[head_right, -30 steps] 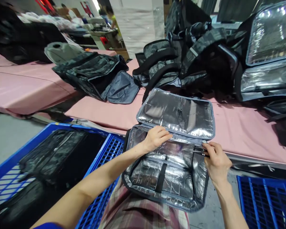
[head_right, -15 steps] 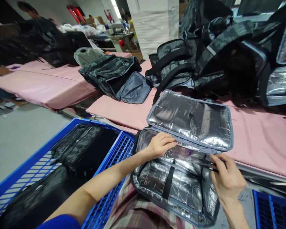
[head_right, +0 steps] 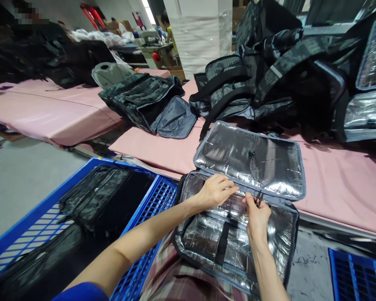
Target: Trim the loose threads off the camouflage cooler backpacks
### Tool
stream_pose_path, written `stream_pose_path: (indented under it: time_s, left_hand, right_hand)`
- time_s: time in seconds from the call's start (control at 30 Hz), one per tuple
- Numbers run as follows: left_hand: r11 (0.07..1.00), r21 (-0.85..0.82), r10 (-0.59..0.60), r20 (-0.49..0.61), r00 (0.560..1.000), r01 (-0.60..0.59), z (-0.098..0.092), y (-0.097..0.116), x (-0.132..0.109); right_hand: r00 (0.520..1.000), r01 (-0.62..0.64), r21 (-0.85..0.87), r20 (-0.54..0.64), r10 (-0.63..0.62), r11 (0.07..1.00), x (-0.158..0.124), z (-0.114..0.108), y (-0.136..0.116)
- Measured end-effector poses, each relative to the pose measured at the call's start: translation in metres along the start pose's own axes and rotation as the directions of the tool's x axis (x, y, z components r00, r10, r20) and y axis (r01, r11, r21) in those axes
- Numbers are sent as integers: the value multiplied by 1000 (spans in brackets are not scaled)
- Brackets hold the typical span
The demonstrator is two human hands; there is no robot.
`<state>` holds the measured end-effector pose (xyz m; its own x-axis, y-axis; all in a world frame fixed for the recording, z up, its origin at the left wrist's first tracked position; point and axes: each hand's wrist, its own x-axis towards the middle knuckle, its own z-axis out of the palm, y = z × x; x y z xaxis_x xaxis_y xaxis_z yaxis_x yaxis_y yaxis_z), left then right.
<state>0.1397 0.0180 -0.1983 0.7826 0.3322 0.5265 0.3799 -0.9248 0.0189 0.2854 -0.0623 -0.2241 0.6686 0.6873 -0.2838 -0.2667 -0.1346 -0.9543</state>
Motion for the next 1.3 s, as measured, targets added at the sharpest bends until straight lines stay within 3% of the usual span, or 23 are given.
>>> stream_pose_path:
  time_s: [0.1, 0.2, 0.4, 0.5, 0.6, 0.67, 0.77, 0.83, 0.9, 1.1, 1.2, 1.3]
  left_hand:
    - [999, -4, -43, 43, 998, 43, 1, 3, 12]
    - [1000, -10, 11, 174, 985, -9, -2, 6, 28]
    - [989, -20, 142, 406, 903, -147, -17, 12, 59]
    - [974, -2, 205, 442, 873, -228, -17, 12, 63]
    - [973, 48, 182, 432, 883, -224, -13, 12, 59]
    - [983, 70, 126, 419, 899, -170, -10, 12, 54]
    - [994, 66, 52, 421, 905, -88, -9, 14, 50]
    - [997, 57, 30, 423, 906, -60, -10, 14, 50]
    - [997, 46, 30, 429, 903, -55, -14, 14, 50]
    - [992, 44, 79, 494, 866, -115, -23, 14, 60]
    - [983, 63, 119, 507, 854, -174, -21, 16, 64]
    - [978, 76, 131, 486, 864, -192, -16, 17, 62]
  right_hand:
    - [1000, -3, 9, -23, 3, 1000, 0, -2, 2]
    - [1000, 3, -4, -27, -4, 1000, 2, -4, 6]
    - [1000, 25, -60, 3, -25, 998, 10, -5, 13]
    - [998, 44, -126, 57, -37, 991, 8, -14, 7]
    - [990, 103, -237, 115, -77, 966, -1, -38, -9]
    - [975, 222, -469, 130, -182, 855, -9, -55, -23]
    - [892, 397, -786, 207, -403, 475, -18, -70, -39]
    - [811, 465, -835, 269, -519, 294, -20, -70, -44]
    - [726, 511, -842, 317, -610, 171, -19, -66, -45]
    - [530, 547, -836, 396, -750, -55, -14, -60, -45]
    - [490, 547, -827, 444, -750, -132, -14, -60, -45]
    - [484, 529, -830, 464, -742, -174, -14, -58, -45]
